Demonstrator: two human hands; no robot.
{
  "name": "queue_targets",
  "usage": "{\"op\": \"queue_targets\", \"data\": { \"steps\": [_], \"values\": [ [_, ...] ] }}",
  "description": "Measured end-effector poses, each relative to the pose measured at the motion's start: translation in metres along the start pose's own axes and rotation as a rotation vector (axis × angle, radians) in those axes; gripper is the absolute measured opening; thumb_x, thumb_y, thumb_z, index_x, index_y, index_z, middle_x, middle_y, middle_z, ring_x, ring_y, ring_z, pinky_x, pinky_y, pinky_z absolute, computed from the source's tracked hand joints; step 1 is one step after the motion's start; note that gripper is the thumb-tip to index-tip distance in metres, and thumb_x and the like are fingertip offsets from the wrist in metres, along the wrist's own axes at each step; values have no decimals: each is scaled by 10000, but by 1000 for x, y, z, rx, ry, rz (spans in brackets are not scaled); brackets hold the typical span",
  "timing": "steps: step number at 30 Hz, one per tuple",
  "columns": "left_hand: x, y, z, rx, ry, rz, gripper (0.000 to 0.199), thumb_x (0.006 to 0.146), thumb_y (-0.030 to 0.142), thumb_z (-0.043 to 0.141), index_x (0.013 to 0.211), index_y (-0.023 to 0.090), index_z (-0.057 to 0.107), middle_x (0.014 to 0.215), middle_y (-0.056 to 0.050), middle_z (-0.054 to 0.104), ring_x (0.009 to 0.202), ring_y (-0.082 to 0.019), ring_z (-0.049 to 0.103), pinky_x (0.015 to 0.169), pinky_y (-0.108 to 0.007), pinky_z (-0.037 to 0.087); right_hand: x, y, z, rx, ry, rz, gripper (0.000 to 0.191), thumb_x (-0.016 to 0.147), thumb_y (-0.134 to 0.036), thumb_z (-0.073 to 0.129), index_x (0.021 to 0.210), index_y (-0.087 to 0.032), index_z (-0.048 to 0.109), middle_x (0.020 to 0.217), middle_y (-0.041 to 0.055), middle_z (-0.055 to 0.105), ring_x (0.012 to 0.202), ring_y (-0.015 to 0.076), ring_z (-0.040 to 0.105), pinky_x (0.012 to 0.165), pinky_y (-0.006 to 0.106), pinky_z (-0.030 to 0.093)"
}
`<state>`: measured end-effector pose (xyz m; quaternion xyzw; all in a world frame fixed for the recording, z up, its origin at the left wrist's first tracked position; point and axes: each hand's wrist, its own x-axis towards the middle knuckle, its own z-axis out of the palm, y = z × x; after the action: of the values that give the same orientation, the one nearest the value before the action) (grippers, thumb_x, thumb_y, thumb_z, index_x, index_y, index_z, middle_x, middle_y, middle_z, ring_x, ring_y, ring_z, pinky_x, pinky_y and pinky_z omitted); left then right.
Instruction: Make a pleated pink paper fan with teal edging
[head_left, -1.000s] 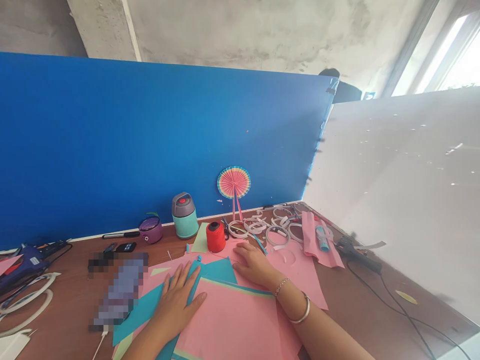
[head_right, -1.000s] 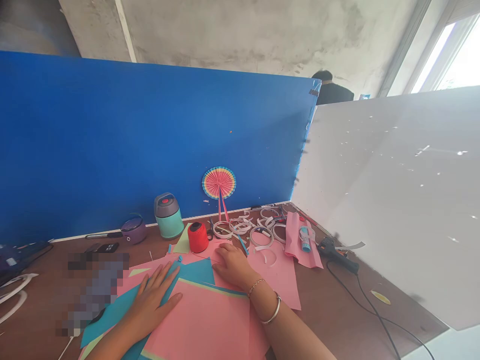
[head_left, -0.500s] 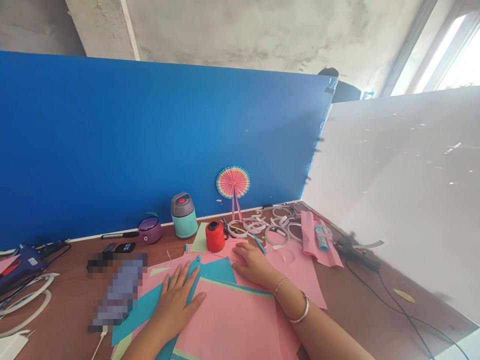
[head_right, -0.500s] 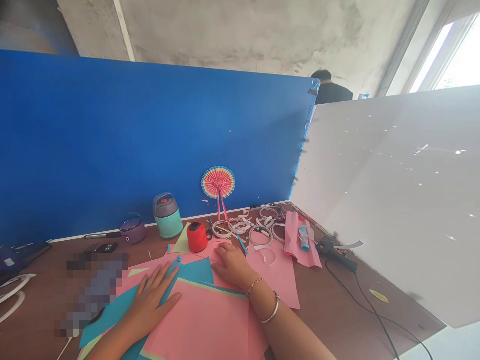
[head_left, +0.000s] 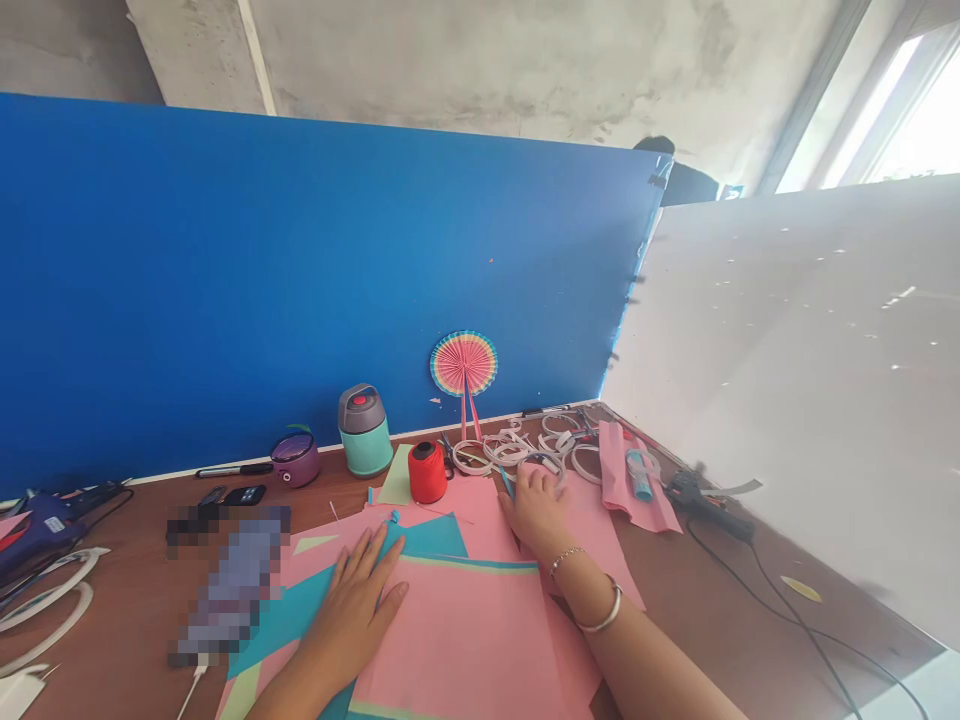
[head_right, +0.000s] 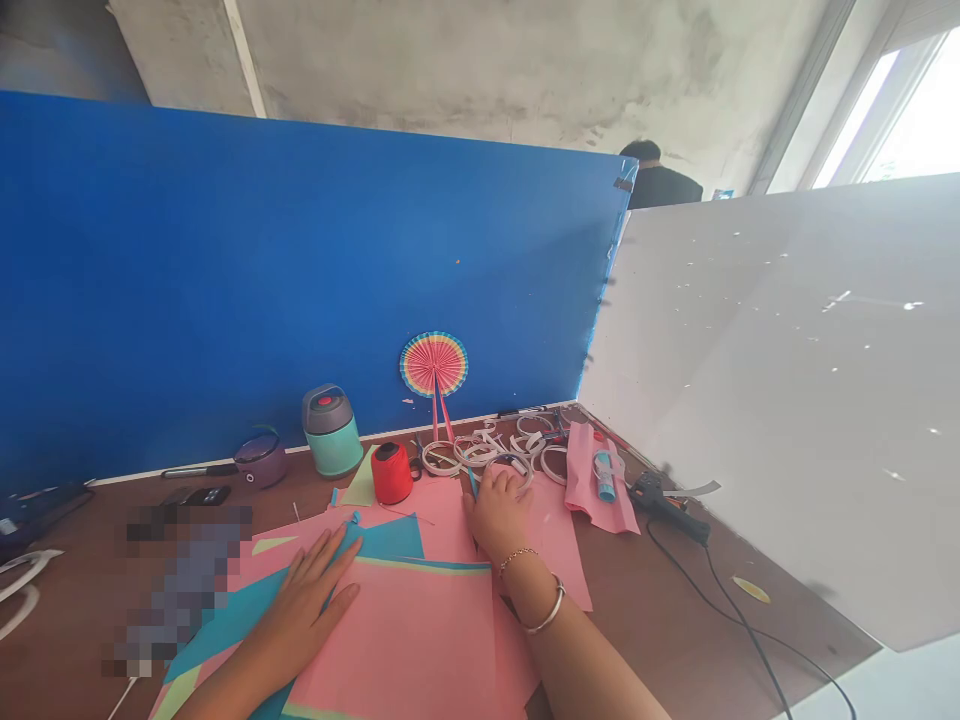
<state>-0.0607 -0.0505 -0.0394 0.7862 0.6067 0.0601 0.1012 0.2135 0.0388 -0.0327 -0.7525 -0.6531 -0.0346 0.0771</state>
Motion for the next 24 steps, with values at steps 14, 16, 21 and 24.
{"op": "queue_targets", "data": {
  "steps": [14, 16, 21, 24],
  "values": [
    [0, 3, 1, -46, 72, 126, 443, 960, 444, 295, 1376, 333, 400, 1510, 1, 255, 1405, -263, 143, 1115, -557, 197, -2, -6, -7, 27, -5, -65, 395, 901, -328, 419, 1226, -119, 503, 1187, 209, 563, 1160, 352, 459, 1011, 594, 160],
    [-1, 4, 0, -81, 36, 118, 464, 952, 473, 306, 1386, 328, 383, 1517, -13, 235, 1403, -264, 147, 1116, -543, 210, -3, -7, -9, 29, -11, -64, 390, 895, -323, 436, 1214, -111, 512, 1170, 209, 571, 1156, 355, 463, 1006, 596, 164],
    [-2, 8, -6, -100, 15, 135, 483, 946, 501, 313, 1393, 327, 367, 1519, -35, 232, 1402, -267, 154, 1114, -552, 199, -5, -8, -15, 26, 30, -57, 366, 898, -336, 433, 1170, -122, 552, 1174, 207, 559, 1153, 357, 461, 985, 586, 203],
    [-3, 10, -8, -90, 28, 143, 480, 943, 511, 315, 1385, 337, 378, 1515, -26, 252, 1399, -263, 172, 1113, -534, 222, -7, -10, -14, 19, 97, -69, 348, 910, -293, 396, 1162, -114, 555, 1189, 209, 549, 1147, 345, 463, 991, 574, 203]
  ]
}}
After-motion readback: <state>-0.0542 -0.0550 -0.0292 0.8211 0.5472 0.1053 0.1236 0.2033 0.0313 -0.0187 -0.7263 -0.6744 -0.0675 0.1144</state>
